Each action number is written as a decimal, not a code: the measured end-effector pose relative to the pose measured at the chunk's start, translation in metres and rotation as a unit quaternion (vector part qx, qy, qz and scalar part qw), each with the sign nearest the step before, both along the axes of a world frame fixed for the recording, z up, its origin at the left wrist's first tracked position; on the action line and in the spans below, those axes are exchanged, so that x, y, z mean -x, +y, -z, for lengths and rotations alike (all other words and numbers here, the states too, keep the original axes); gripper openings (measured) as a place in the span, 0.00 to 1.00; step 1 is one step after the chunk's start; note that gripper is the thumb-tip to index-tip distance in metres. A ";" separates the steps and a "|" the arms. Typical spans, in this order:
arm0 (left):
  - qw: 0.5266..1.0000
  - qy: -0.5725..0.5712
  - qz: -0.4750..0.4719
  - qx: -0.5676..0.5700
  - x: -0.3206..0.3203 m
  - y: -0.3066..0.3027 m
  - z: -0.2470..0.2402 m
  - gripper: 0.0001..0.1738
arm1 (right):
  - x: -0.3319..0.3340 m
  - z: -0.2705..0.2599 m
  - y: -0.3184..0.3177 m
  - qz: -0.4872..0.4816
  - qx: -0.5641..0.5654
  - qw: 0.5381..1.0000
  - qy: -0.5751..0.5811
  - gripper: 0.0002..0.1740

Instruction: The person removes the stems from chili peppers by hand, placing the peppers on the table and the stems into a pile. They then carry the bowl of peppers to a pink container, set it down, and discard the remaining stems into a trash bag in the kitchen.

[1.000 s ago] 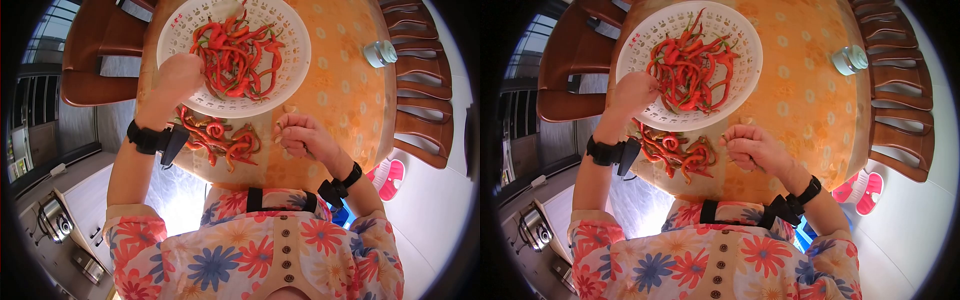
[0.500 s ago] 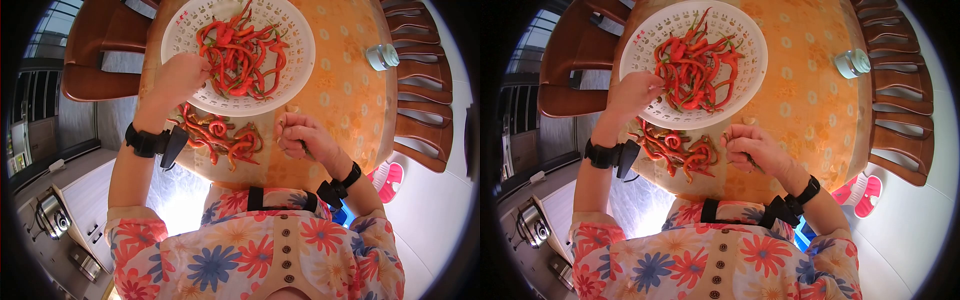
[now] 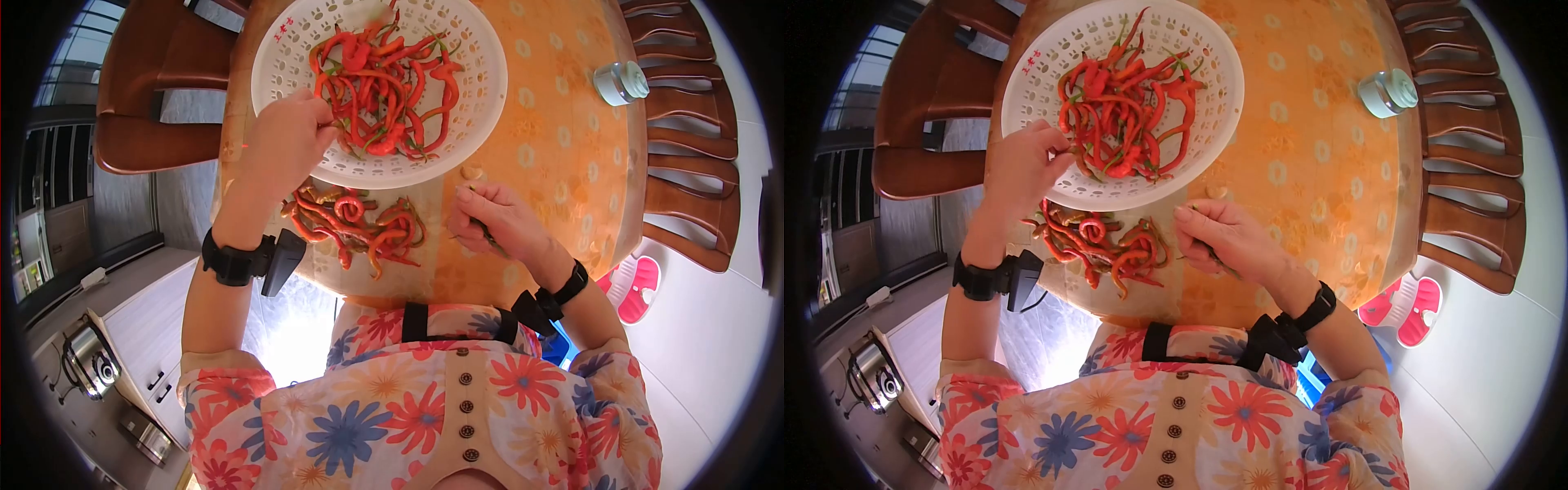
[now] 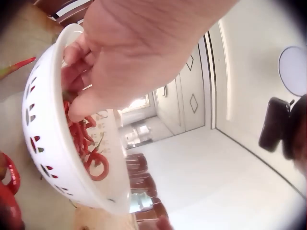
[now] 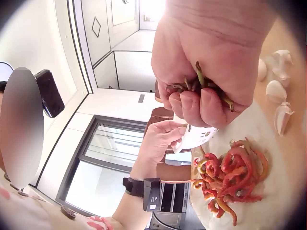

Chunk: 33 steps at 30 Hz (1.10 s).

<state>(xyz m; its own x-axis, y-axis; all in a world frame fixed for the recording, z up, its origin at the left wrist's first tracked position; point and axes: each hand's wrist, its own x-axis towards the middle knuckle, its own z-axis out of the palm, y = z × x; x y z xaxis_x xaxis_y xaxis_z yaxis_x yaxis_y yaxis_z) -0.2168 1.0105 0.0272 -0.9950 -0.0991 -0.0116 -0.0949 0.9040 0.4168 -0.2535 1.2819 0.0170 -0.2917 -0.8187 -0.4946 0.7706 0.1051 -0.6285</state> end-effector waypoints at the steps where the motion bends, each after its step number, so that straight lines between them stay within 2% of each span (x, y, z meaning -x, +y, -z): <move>1: 1.000 0.000 -0.001 -0.001 0.000 0.001 0.006 0.07 | 0.000 -0.001 -0.002 -0.010 -0.014 1.000 0.009 0.17; 3: 0.998 -0.009 0.044 0.040 0.003 0.000 0.018 0.06 | -0.001 -0.001 -0.004 -0.027 -0.029 0.999 0.019 0.18; 6: 0.997 0.040 0.035 0.061 0.006 0.005 0.018 0.07 | -0.001 0.002 -0.006 -0.034 -0.027 0.999 0.012 0.18; 12: 0.993 0.104 0.035 0.049 -0.004 0.003 0.022 0.07 | 0.000 0.002 0.000 -0.015 -0.028 0.999 0.018 0.17; 19: 0.991 0.118 0.063 0.009 0.002 0.010 0.023 0.06 | -0.002 0.003 -0.003 -0.025 -0.036 0.999 0.032 0.17; 21: 0.997 0.034 0.068 0.014 0.003 0.011 0.023 0.08 | -0.001 0.003 -0.002 -0.024 -0.036 0.999 0.031 0.17; 25: 0.994 0.007 0.094 0.049 0.008 0.010 0.021 0.09 | 0.000 0.006 0.000 -0.023 -0.030 0.999 0.013 0.16; 28: 0.989 -0.058 0.120 0.067 0.011 0.010 0.019 0.09 | -0.001 0.004 -0.002 -0.022 -0.034 0.999 0.020 0.16; 31: 0.992 -0.031 0.111 0.042 0.010 0.009 0.009 0.07 | -0.001 0.005 0.000 -0.015 -0.033 0.999 0.012 0.16; 33: 0.991 0.052 0.108 0.065 0.005 0.011 0.004 0.06 | 0.000 0.006 0.001 -0.011 -0.025 1.000 -0.003 0.16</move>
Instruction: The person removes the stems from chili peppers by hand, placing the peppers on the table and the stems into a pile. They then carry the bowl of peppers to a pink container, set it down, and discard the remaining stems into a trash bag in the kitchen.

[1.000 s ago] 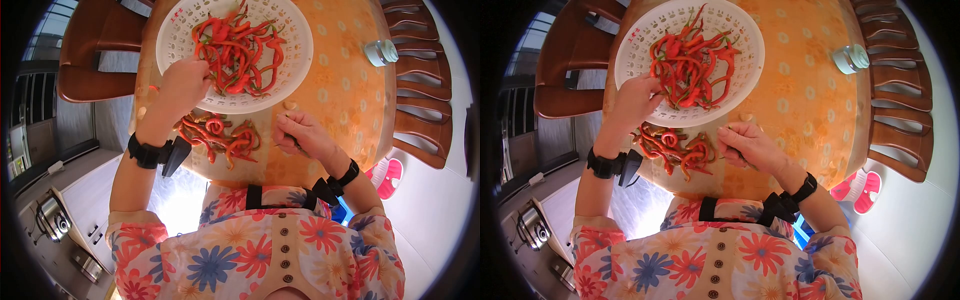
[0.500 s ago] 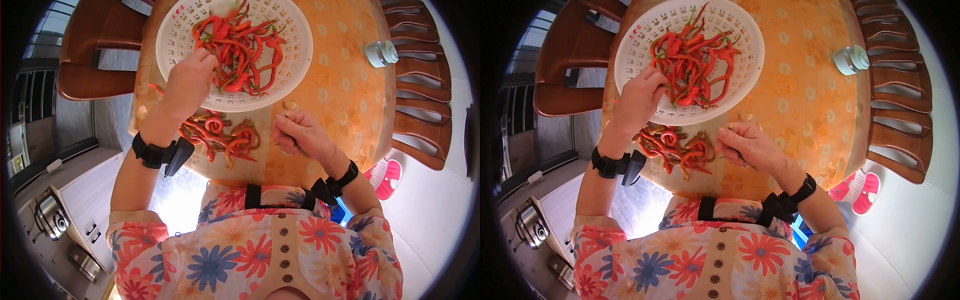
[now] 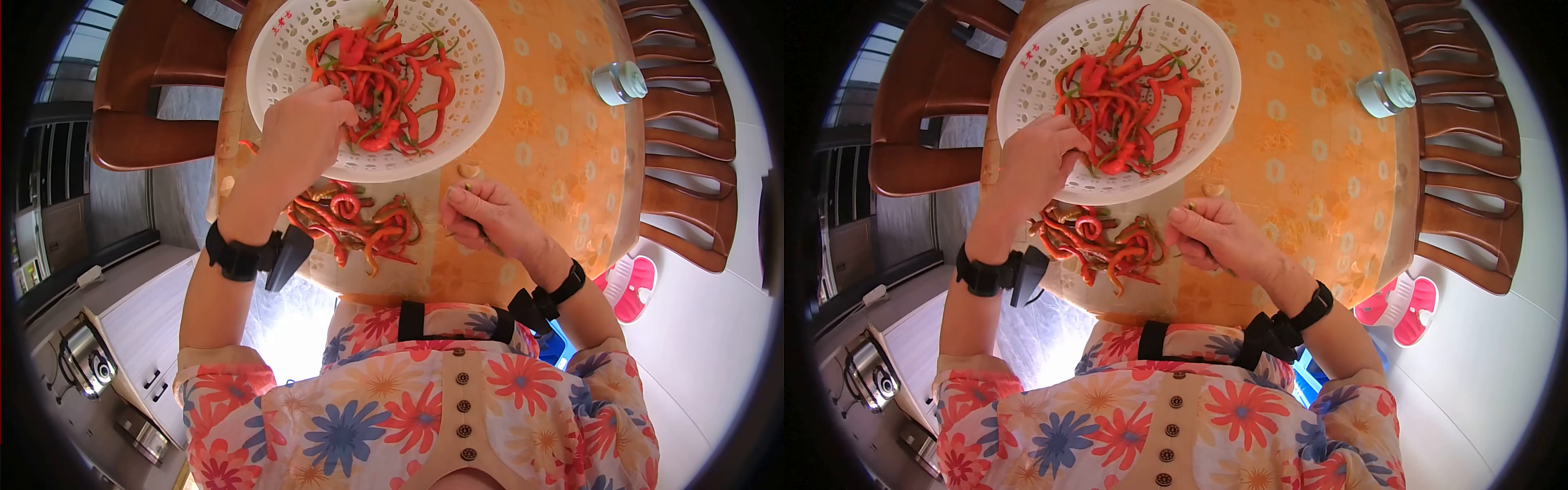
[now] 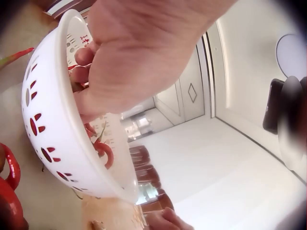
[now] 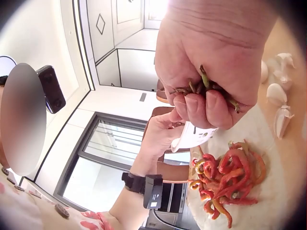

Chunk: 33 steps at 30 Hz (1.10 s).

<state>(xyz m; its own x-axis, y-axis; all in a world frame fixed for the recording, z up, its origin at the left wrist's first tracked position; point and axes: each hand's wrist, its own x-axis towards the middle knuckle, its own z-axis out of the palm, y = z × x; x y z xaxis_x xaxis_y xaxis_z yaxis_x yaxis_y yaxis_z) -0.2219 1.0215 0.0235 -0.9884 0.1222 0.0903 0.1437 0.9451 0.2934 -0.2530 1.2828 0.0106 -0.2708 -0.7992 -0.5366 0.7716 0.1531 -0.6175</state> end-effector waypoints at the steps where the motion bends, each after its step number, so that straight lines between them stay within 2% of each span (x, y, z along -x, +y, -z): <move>1: 1.000 0.000 0.000 0.000 -0.005 0.002 0.001 0.06 | 0.000 0.000 0.000 -0.002 -0.001 1.000 0.008 0.16; 3: 0.996 0.082 -0.009 -0.018 -0.013 0.005 0.007 0.07 | 0.001 0.000 0.000 -0.002 -0.003 1.000 0.017 0.16; 10: 0.997 0.077 -0.017 0.014 -0.011 0.004 0.006 0.08 | -0.002 0.001 -0.007 -0.022 -0.009 0.998 0.050 0.16; 12: 0.995 0.091 -0.026 0.005 -0.009 0.009 0.004 0.07 | -0.002 -0.001 -0.010 -0.018 -0.002 0.999 0.050 0.16; 14: 0.996 0.087 -0.021 0.000 -0.012 0.009 0.012 0.07 | -0.003 -0.007 -0.014 0.000 -0.020 0.993 0.115 0.15; 16: 0.997 0.082 -0.014 -0.005 -0.011 0.011 0.015 0.07 | -0.001 -0.009 -0.018 0.011 -0.018 0.991 0.129 0.15; 18: 0.992 0.113 -0.021 -0.052 -0.011 0.012 0.013 0.07 | -0.002 -0.007 -0.024 0.020 -0.015 0.990 0.142 0.15; 20: 0.991 0.104 -0.026 -0.084 -0.010 0.012 0.013 0.07 | -0.003 -0.003 -0.032 0.027 -0.044 0.966 0.253 0.16; 21: 0.988 0.095 -0.033 -0.117 -0.010 0.012 0.013 0.08 | -0.003 -0.005 -0.034 0.027 -0.044 0.966 0.252 0.16; 23: 0.988 0.077 -0.034 -0.131 -0.008 0.011 0.011 0.08 | -0.003 -0.009 -0.038 0.014 -0.111 0.939 0.325 0.14; 24: 0.987 0.060 -0.036 -0.145 -0.007 0.011 0.011 0.09 | -0.002 -0.006 -0.040 0.014 -0.112 0.939 0.325 0.14; 26: 0.982 0.051 -0.049 -0.174 -0.005 0.009 0.014 0.09 | 0.001 0.007 -0.043 0.018 -0.115 0.888 0.444 0.13; 28: 0.977 0.040 -0.062 -0.202 -0.002 0.005 0.019 0.08 | 0.005 0.017 -0.043 0.018 -0.112 0.880 0.460 0.12; 30: 0.886 0.068 -0.181 -0.422 0.003 0.001 0.026 0.06 | 0.006 0.020 -0.041 0.019 -0.111 0.872 0.477 0.12; 31: 0.885 0.068 -0.181 -0.423 0.004 0.000 0.024 0.06 | 0.007 0.020 -0.040 0.029 -0.104 0.874 0.474 0.12; 33: 0.845 0.036 -0.220 -0.486 0.006 -0.002 0.016 0.06 | 0.009 0.018 -0.038 0.036 -0.096 0.875 0.473 0.12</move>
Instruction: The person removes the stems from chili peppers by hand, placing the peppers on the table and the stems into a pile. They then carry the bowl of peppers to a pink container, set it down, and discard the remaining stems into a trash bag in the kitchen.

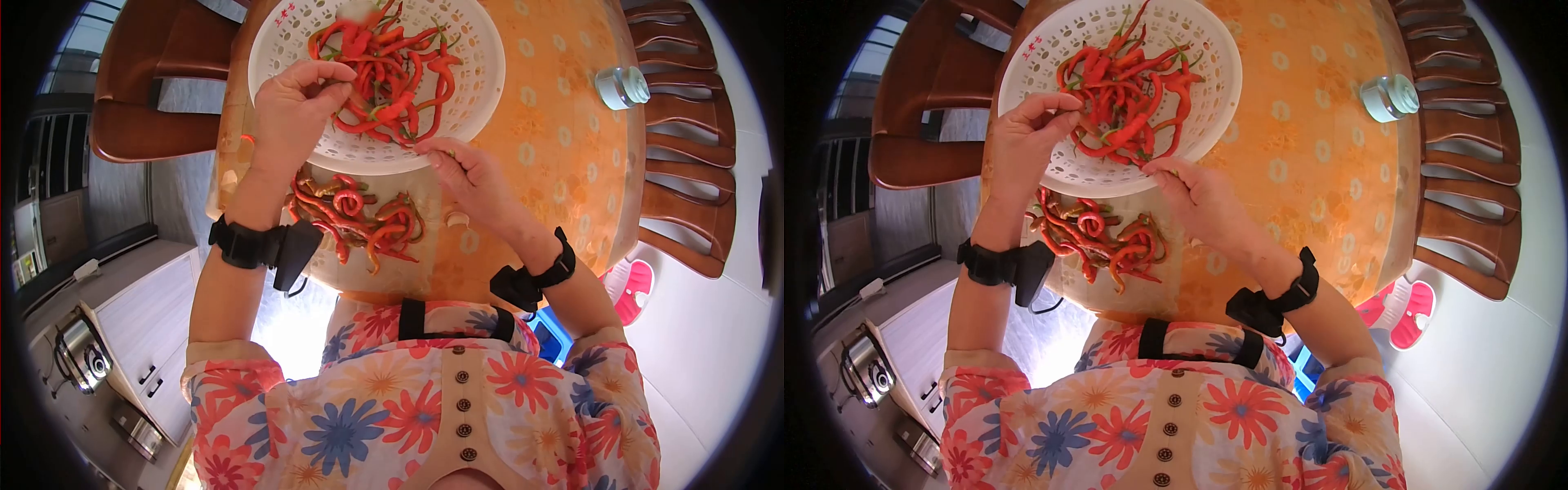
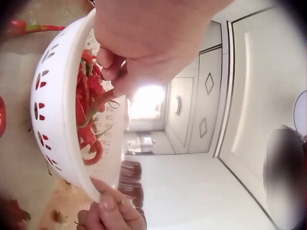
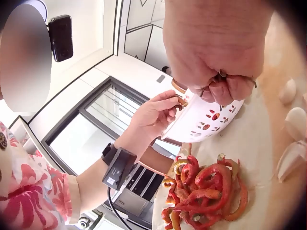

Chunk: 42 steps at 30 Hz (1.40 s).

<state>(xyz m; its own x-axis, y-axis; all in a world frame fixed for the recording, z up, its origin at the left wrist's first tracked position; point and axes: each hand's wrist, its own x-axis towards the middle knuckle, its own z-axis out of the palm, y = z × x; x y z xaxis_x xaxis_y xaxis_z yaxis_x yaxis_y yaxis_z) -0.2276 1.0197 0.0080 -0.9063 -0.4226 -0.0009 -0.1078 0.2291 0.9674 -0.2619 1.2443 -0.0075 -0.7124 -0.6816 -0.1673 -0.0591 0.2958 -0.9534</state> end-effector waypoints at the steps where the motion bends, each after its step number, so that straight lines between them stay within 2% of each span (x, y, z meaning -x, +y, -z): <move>1: 1.000 0.001 -0.001 0.000 -0.001 0.002 -0.004 0.06 | 0.002 -0.002 0.002 0.015 0.010 0.996 -0.092 0.12; 2: 1.000 -0.002 0.018 -0.022 -0.006 0.007 -0.009 0.06 | 0.003 -0.005 0.004 0.031 0.020 0.982 -0.185 0.12; 7: 0.997 0.034 0.042 -0.057 -0.030 0.029 -0.030 0.08 | 0.000 -0.030 0.011 0.016 0.065 0.955 -0.289 0.13; 8: 0.997 0.057 0.054 0.004 -0.034 0.033 -0.034 0.08 | -0.002 -0.033 0.012 0.004 0.080 0.946 -0.314 0.15; 9: 0.993 0.079 0.065 0.066 -0.038 0.036 -0.037 0.08 | -0.004 -0.032 0.011 0.006 0.080 0.946 -0.314 0.15; 10: 0.993 0.079 0.066 0.066 -0.042 0.039 -0.038 0.08 | -0.006 -0.031 0.011 0.017 0.100 0.947 -0.304 0.15; 12: 0.991 0.086 0.087 0.061 -0.048 0.044 -0.041 0.08 | -0.009 -0.029 0.008 0.027 0.121 0.948 -0.294 0.15; 13: 0.991 0.086 0.087 0.061 -0.051 0.046 -0.039 0.08 | -0.011 -0.029 0.007 0.014 0.097 0.958 -0.271 0.15; 15: 0.992 0.076 0.098 -0.006 -0.056 0.050 -0.032 0.08 | -0.012 -0.031 0.007 -0.001 0.073 0.967 -0.246 0.15; 17: 0.993 0.061 0.099 0.001 -0.062 0.053 -0.033 0.08 | -0.013 -0.033 0.010 -0.119 0.017 0.941 -0.315 0.14; 19: 0.994 0.047 0.099 0.008 -0.068 0.057 -0.032 0.08 | -0.017 -0.030 0.012 -0.130 0.007 0.941 -0.311 0.14; 21: 0.995 0.016 0.080 -0.060 -0.074 0.061 -0.028 0.08 | -0.021 -0.025 0.014 -0.143 -0.003 0.941 -0.307 0.14; 27: 0.987 -0.048 0.086 -0.124 -0.085 0.060 -0.026 0.08 | -0.028 -0.024 0.014 -0.140 0.013 0.937 -0.318 0.14; 28: 0.988 -0.048 0.086 -0.123 -0.086 0.059 -0.023 0.08 | -0.027 -0.026 0.016 -0.160 0.012 0.944 -0.287 0.14; 30: 0.966 -0.102 0.096 -0.215 -0.089 0.055 -0.018 0.08 | -0.028 -0.030 0.018 -0.180 0.012 0.950 -0.256 0.14; 31: 0.967 -0.102 0.096 -0.215 -0.091 0.053 -0.016 0.08 | -0.029 -0.032 0.019 -0.193 0.047 0.955 -0.222 0.14; 33: 0.894 -0.206 0.118 -0.380 -0.094 0.049 -0.013 0.09 | -0.030 -0.041 0.018 -0.205 0.081 0.958 -0.186 0.14; 34: 0.894 -0.206 0.119 -0.379 -0.095 0.048 -0.009 0.09 | -0.029 -0.050 0.016 -0.213 0.078 0.958 -0.174 0.13; 36: 0.905 -0.237 0.127 -0.329 -0.096 0.047 0.001 0.09 | -0.028 -0.054 0.016 -0.219 0.077 0.959 -0.161 0.13; 37: 0.905 -0.237 0.128 -0.328 -0.097 0.047 0.007 0.09 | -0.027 -0.053 0.016 -0.214 0.080 0.949 -0.218 0.13; 38: 0.955 -0.200 0.166 -0.144 -0.098 0.047 0.013 0.08 | -0.026 -0.052 0.016 -0.210 0.083 0.935 -0.274 0.12; 39: 0.967 -0.154 0.197 0.046 -0.098 0.046 0.015 0.08 | -0.024 -0.052 0.016 -0.211 0.084 0.935 -0.273 0.12; 40: 0.967 -0.154 0.195 0.048 -0.096 0.046 0.013 0.08 | -0.022 -0.052 0.017 -0.221 0.072 0.933 -0.273 0.12; 42: 0.956 -0.072 0.222 0.176 -0.093 0.046 0.004 0.08 | -0.019 -0.052 0.021 -0.233 0.060 0.931 -0.275 0.12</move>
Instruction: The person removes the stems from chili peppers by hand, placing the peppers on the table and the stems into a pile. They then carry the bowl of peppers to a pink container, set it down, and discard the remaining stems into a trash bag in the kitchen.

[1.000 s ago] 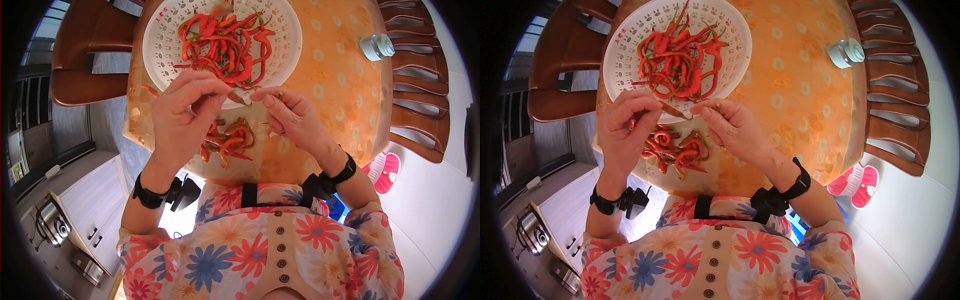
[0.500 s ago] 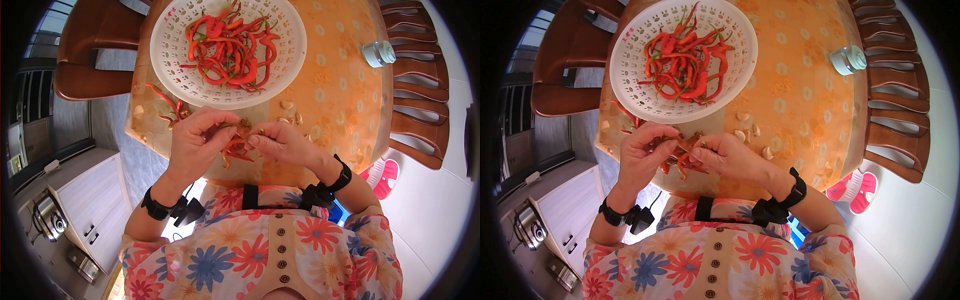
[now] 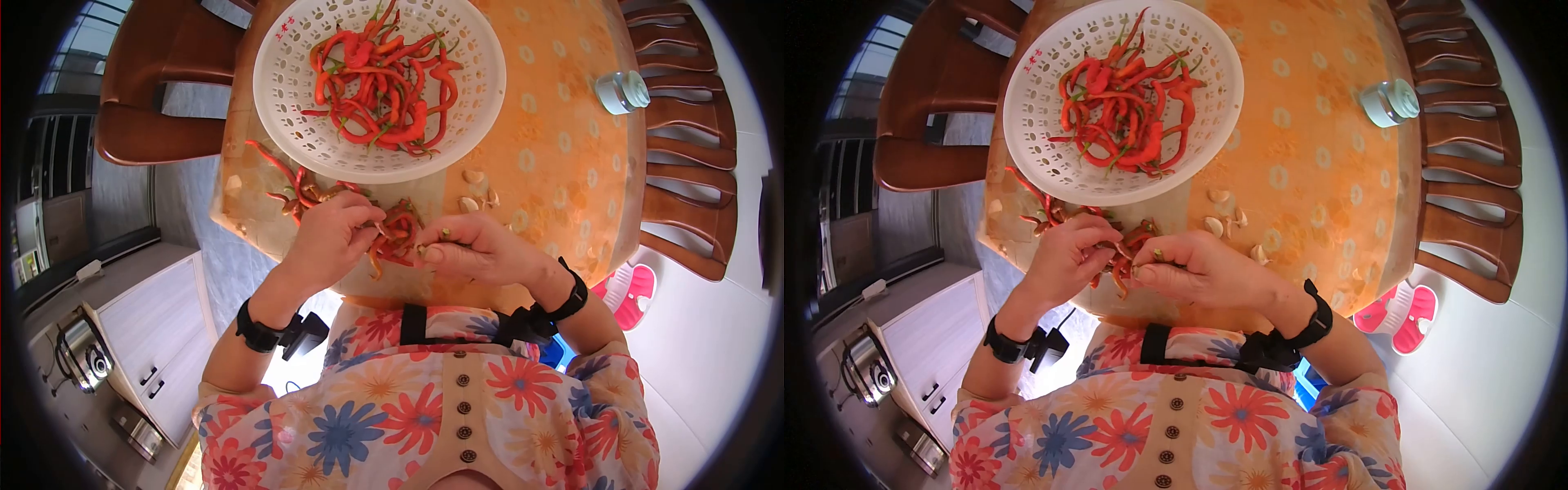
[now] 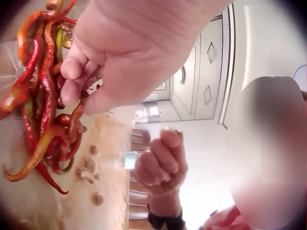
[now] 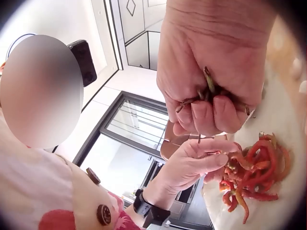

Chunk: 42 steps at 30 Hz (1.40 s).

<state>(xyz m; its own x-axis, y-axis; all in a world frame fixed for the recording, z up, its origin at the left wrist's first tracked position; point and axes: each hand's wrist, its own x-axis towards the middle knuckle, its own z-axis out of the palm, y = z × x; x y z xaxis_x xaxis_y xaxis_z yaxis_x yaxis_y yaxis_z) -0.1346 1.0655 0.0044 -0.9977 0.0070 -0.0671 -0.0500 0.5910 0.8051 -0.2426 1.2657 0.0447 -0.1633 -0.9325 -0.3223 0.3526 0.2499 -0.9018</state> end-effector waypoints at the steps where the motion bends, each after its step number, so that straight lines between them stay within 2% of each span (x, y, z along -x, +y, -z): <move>1: 1.000 0.000 -0.001 0.000 0.003 -0.003 -0.008 0.08 | 0.001 0.000 0.003 0.000 -0.022 1.000 -0.014 0.12; 3: 1.000 -0.011 -0.001 -0.005 0.014 -0.012 -0.028 0.07 | 0.003 -0.001 0.007 0.002 -0.043 0.999 -0.029 0.11; 5: 0.999 -0.032 -0.029 0.003 0.024 -0.025 -0.038 0.07 | 0.007 -0.005 0.009 0.013 0.029 0.999 0.042 0.11; 8: 0.997 -0.028 -0.070 0.020 0.048 -0.039 -0.045 0.07 | 0.012 -0.006 0.012 0.024 0.086 0.994 0.070 0.13; 10: 0.980 0.057 -0.017 0.190 0.068 -0.053 -0.036 0.07 | 0.011 0.006 0.017 0.042 0.094 0.994 0.031 0.15; 11: 0.980 0.057 -0.017 0.190 0.076 -0.058 -0.028 0.07 | 0.011 0.010 0.018 0.059 0.102 0.993 -0.008 0.18; 13: 0.945 0.036 0.024 0.325 0.092 -0.064 -0.015 0.10 | 0.008 0.006 0.017 0.068 0.095 0.992 -0.049 0.21; 14: 0.945 0.036 0.024 0.325 0.098 -0.063 -0.013 0.10 | 0.007 0.005 0.017 0.078 0.086 0.989 -0.090 0.24; 16: 0.911 -0.115 0.033 0.395 0.110 -0.057 -0.011 0.10 | 0.006 0.007 0.015 0.092 0.089 0.989 -0.070 0.25; 20: 0.893 -0.089 0.040 0.439 0.116 -0.057 0.000 0.09 | 0.005 0.012 0.018 0.117 0.055 0.989 -0.073 0.28; 23: 0.907 -0.116 0.015 0.404 0.120 -0.061 -0.009 0.08 | 0.008 0.010 0.019 0.118 0.026 0.983 -0.141 0.28; 25: 0.947 -0.129 0.023 0.293 0.122 -0.066 -0.015 0.09 | 0.010 0.010 0.019 0.115 0.020 0.981 -0.152 0.28; 26: 0.947 -0.130 0.023 0.293 0.122 -0.067 -0.018 0.09 | 0.010 0.010 0.018 0.111 0.014 0.980 -0.164 0.28; 27: 0.970 -0.181 -0.031 0.157 0.122 -0.068 -0.022 0.11 | 0.011 0.011 0.018 0.111 0.014 0.980 -0.164 0.28; 28: 0.970 -0.228 -0.084 0.017 0.122 -0.068 -0.024 0.12 | 0.011 0.012 0.017 0.111 0.014 0.978 -0.178 0.28; 29: 0.970 -0.229 -0.085 0.016 0.121 -0.068 -0.023 0.12 | 0.010 0.012 0.017 0.111 0.015 0.975 -0.192 0.28; 31: 0.962 -0.219 -0.036 -0.158 0.121 -0.068 -0.020 0.15 | 0.011 0.010 0.015 0.103 0.004 0.975 -0.197 0.27; 32: 0.962 -0.218 -0.037 -0.159 0.120 -0.067 -0.013 0.15 | 0.012 0.008 0.014 0.096 -0.006 0.975 -0.202 0.27; 34: 0.983 -0.142 0.109 -0.039 0.117 -0.063 0.002 0.14 | 0.011 0.006 0.012 0.093 -0.022 0.974 -0.207 0.26; 35: 0.983 -0.142 0.108 -0.040 0.118 -0.061 0.004 0.14 | 0.011 0.005 0.012 0.091 -0.038 0.972 -0.212 0.25; 37: 0.954 -0.101 0.179 0.218 0.120 -0.058 0.005 0.13 | 0.011 0.008 0.013 0.093 -0.042 0.970 -0.222 0.25; 38: 0.954 -0.101 0.179 0.218 0.121 -0.057 0.008 0.13 | 0.011 0.009 0.014 0.096 -0.045 0.967 -0.231 0.24; 40: 0.927 -0.119 0.156 0.321 0.124 -0.056 0.013 0.13 | 0.010 0.008 0.014 0.101 -0.049 0.966 -0.234 0.24; 42: 0.916 -0.143 0.168 0.336 0.130 -0.056 0.012 0.11 | 0.009 0.008 0.015 0.107 -0.054 0.964 -0.236 0.24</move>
